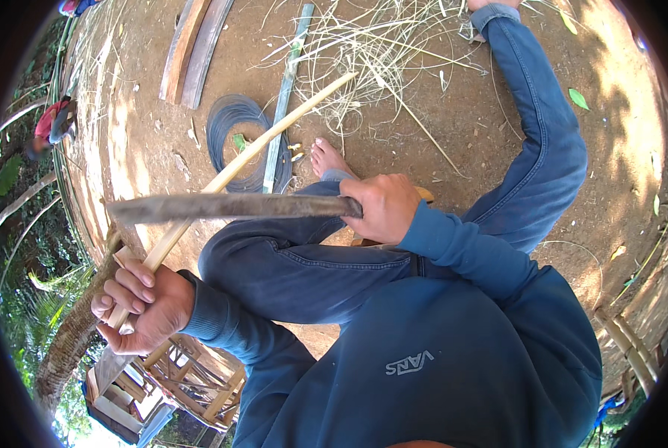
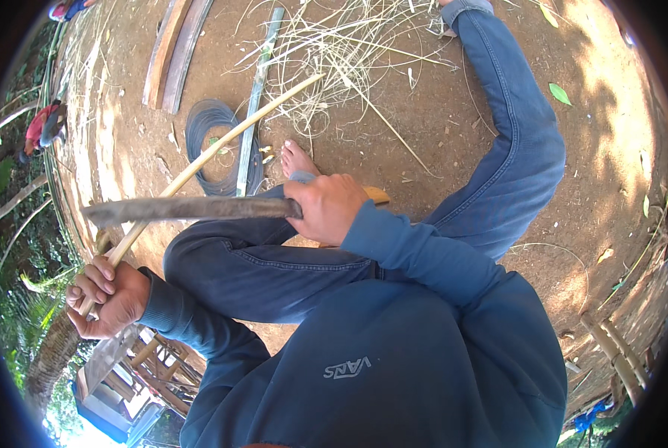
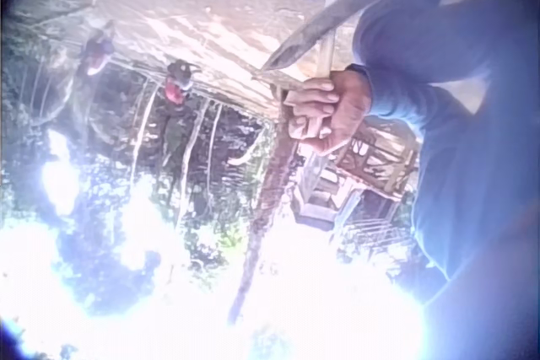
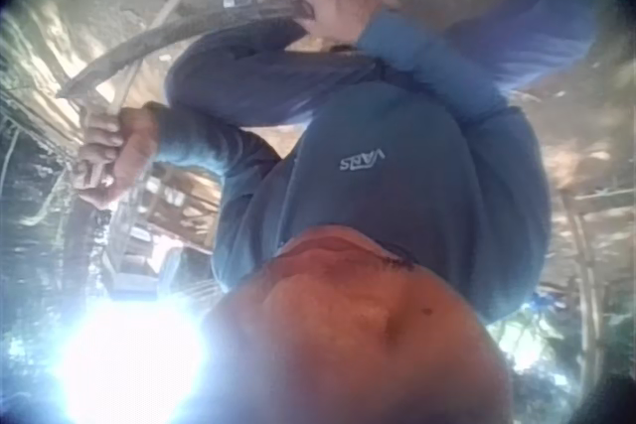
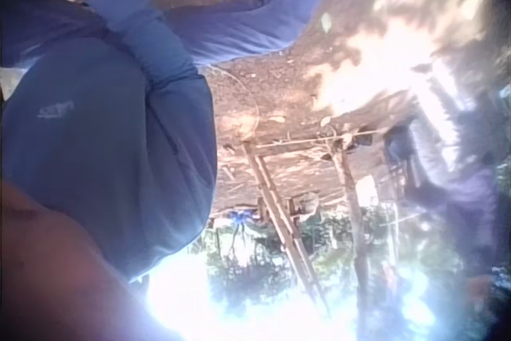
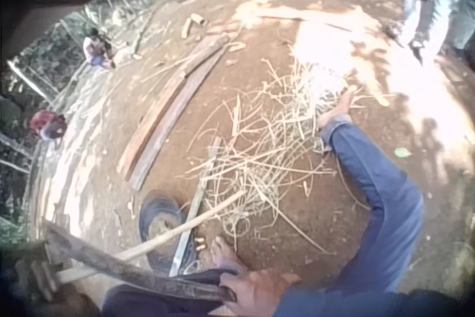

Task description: The person sits on the ground and uses a machete to shave thin strips from a long piece of bamboo. They repeatedly draw the blade along the bamboo to remove the outer layer, creating a pile of shavings on the ground.

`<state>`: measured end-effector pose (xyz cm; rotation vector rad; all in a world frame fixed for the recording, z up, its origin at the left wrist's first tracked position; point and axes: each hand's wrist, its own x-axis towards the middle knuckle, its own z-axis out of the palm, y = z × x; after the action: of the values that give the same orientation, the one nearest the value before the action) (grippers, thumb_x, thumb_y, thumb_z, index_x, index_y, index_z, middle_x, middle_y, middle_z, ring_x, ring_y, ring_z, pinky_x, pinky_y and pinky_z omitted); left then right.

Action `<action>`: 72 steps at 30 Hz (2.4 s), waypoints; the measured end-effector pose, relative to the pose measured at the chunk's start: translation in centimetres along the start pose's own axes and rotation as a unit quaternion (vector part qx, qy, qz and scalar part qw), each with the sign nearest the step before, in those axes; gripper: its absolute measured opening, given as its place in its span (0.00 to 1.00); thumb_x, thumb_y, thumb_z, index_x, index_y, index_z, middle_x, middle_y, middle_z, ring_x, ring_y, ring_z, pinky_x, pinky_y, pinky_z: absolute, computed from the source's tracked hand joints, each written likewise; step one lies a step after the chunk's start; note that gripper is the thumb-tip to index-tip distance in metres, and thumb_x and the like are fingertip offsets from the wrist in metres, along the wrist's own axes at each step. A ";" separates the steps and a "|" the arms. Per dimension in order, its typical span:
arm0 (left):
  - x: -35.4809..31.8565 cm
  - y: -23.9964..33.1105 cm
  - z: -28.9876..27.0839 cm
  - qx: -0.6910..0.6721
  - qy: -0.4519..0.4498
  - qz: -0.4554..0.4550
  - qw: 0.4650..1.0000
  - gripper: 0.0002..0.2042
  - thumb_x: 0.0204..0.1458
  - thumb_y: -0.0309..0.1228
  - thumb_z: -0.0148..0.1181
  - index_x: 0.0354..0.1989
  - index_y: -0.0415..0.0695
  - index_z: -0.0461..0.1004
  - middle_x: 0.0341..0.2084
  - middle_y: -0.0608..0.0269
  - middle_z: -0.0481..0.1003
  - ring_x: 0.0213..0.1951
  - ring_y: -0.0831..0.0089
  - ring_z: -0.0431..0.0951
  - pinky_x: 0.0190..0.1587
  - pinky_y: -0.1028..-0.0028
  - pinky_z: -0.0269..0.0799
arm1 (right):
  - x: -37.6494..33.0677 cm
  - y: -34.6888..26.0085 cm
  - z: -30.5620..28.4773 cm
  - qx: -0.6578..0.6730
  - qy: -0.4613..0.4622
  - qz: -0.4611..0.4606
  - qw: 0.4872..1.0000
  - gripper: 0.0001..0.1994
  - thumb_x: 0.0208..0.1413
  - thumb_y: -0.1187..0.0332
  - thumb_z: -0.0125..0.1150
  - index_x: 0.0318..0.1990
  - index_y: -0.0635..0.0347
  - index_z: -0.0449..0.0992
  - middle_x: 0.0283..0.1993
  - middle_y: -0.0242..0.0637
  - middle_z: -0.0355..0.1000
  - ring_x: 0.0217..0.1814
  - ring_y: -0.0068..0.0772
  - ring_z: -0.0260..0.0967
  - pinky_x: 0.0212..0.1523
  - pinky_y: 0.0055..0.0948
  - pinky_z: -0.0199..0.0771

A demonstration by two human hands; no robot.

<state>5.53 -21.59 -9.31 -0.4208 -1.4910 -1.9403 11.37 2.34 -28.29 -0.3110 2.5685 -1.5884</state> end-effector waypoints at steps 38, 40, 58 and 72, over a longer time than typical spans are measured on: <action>-2.6 0.9 1.7 -0.020 -0.049 0.019 0.998 0.16 0.52 0.44 0.47 0.29 0.41 0.66 0.08 0.69 0.55 0.10 0.80 0.52 0.15 0.78 0.52 | 0.3 5.0 -0.6 -0.038 -0.023 0.123 0.991 0.07 0.43 0.64 0.61 0.23 0.55 0.72 0.16 0.43 0.69 0.19 0.47 0.70 0.23 0.41 0.69; -2.6 0.9 1.8 -0.029 -0.049 0.019 0.998 0.16 0.52 0.44 0.47 0.30 0.41 0.67 0.09 0.69 0.55 0.10 0.80 0.52 0.15 0.78 0.52 | -0.1 4.1 -0.9 -0.035 -0.044 0.084 0.995 0.07 0.43 0.64 0.61 0.23 0.55 0.73 0.17 0.44 0.69 0.19 0.48 0.70 0.23 0.42 0.69; -1.3 0.4 1.3 0.012 0.020 -0.004 1.000 0.15 0.53 0.42 0.46 0.24 0.43 0.67 0.09 0.71 0.56 0.11 0.79 0.54 0.18 0.77 0.56 | 1.2 24.5 0.6 -0.184 -0.046 0.412 0.891 0.15 0.48 0.60 0.59 0.40 0.58 0.78 0.36 0.52 0.75 0.41 0.51 0.73 0.46 0.42 0.72; -0.4 0.6 -0.8 -0.040 -0.058 -0.016 0.997 0.22 0.54 0.52 0.45 0.25 0.43 0.64 0.07 0.71 0.52 0.09 0.80 0.53 0.15 0.78 0.53 | 0.4 5.3 0.4 0.004 -0.052 0.135 0.989 0.09 0.43 0.62 0.61 0.29 0.56 0.76 0.22 0.44 0.73 0.24 0.46 0.73 0.28 0.40 0.73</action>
<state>6.34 -22.29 -9.40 -0.5566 -1.5042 -2.0368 10.40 4.15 -33.24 -0.0396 2.4033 -1.4452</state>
